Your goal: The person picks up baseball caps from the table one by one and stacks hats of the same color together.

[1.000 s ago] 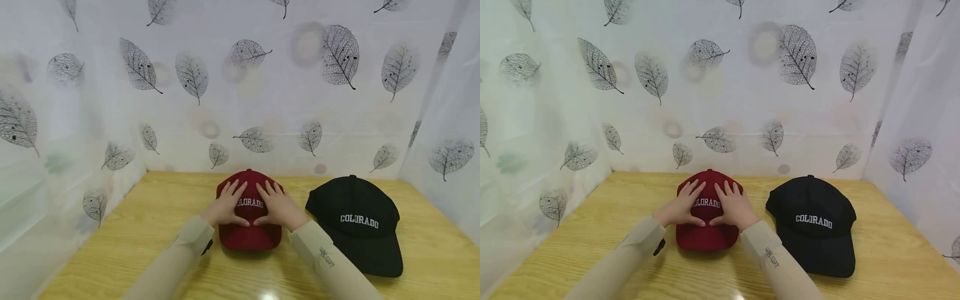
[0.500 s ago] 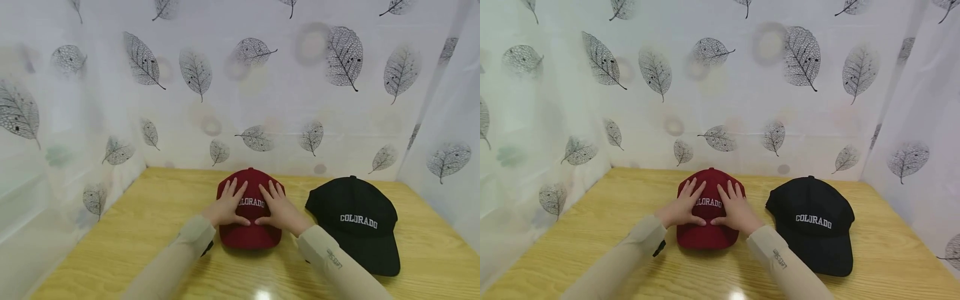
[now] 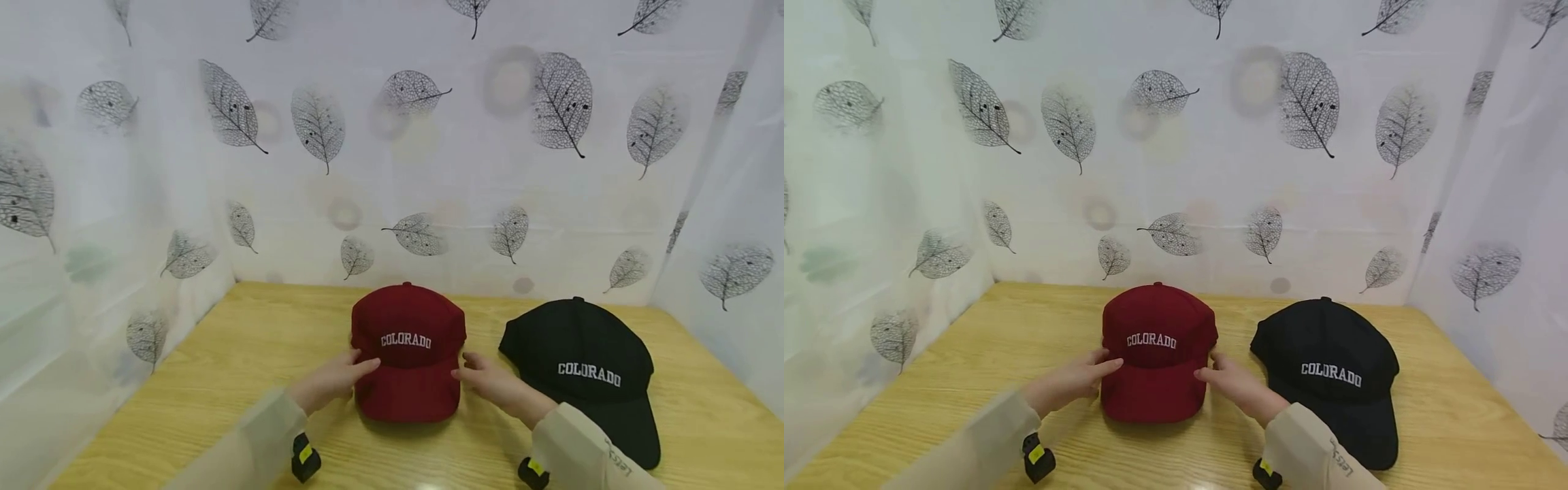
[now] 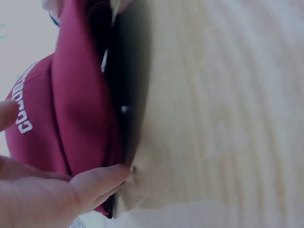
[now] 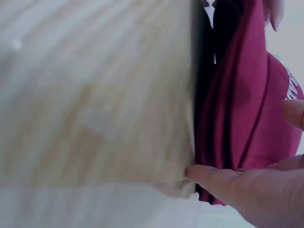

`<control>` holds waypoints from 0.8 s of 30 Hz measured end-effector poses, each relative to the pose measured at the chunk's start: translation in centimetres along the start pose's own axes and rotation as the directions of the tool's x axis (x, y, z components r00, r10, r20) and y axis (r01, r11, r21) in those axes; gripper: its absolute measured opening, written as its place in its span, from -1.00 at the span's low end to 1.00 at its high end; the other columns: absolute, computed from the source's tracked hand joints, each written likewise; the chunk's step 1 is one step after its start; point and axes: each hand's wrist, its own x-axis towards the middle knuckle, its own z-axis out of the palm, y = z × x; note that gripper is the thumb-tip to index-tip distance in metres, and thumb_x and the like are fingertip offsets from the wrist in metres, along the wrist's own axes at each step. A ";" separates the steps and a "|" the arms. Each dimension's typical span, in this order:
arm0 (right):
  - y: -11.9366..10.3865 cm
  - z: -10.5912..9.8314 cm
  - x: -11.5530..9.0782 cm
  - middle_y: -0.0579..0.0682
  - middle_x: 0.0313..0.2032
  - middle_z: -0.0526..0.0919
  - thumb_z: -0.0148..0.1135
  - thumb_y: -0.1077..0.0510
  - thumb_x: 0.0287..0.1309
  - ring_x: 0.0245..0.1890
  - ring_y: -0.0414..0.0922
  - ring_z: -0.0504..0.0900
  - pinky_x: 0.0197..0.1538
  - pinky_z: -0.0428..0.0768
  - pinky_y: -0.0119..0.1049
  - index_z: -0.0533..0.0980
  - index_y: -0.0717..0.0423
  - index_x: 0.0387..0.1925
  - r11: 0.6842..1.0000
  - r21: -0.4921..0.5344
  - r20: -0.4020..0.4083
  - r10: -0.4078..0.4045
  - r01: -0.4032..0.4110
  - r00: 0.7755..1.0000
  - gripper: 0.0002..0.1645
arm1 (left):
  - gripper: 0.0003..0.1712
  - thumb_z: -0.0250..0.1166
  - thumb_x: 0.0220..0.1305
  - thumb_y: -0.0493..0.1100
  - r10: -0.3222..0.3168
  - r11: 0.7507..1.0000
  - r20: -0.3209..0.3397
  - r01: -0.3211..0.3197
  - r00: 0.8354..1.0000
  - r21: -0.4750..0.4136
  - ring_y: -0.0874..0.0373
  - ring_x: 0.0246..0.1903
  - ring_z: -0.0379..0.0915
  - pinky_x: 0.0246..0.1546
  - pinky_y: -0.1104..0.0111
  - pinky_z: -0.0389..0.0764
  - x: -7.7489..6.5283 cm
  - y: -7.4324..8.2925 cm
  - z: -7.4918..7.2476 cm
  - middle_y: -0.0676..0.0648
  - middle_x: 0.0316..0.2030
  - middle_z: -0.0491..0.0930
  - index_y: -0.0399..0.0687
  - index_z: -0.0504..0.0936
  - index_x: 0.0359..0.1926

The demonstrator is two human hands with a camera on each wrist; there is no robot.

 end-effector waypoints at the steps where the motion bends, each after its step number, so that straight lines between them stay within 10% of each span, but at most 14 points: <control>1: 0.2 0.1 0.1 0.47 0.27 -0.05 0.01 0.09 0.18 0.27 0.27 0.01 0.19 0.16 0.06 -0.15 0.51 0.27 1.000 0.012 0.016 -0.016 0.016 1.000 -0.14 | -0.07 0.05 0.24 0.16 -0.009 1.000 -0.017 0.009 1.000 0.002 -0.28 0.25 -0.04 0.11 -0.07 0.16 0.0 -0.1 0.1 -0.42 0.29 -0.01 -0.49 -0.07 0.29; 24: -1.2 4.2 4.1 0.28 0.26 0.10 0.01 0.18 0.15 0.18 0.04 0.26 0.16 0.27 -0.12 -0.19 0.39 0.32 0.978 0.182 0.176 -0.131 0.098 0.976 -0.15 | -0.31 -0.09 0.35 0.05 -0.016 0.985 -0.142 -0.009 0.990 -0.173 -0.18 0.15 0.18 0.04 0.04 0.31 0.3 -1.1 -2.9 -0.34 0.17 0.23 -0.44 0.06 0.24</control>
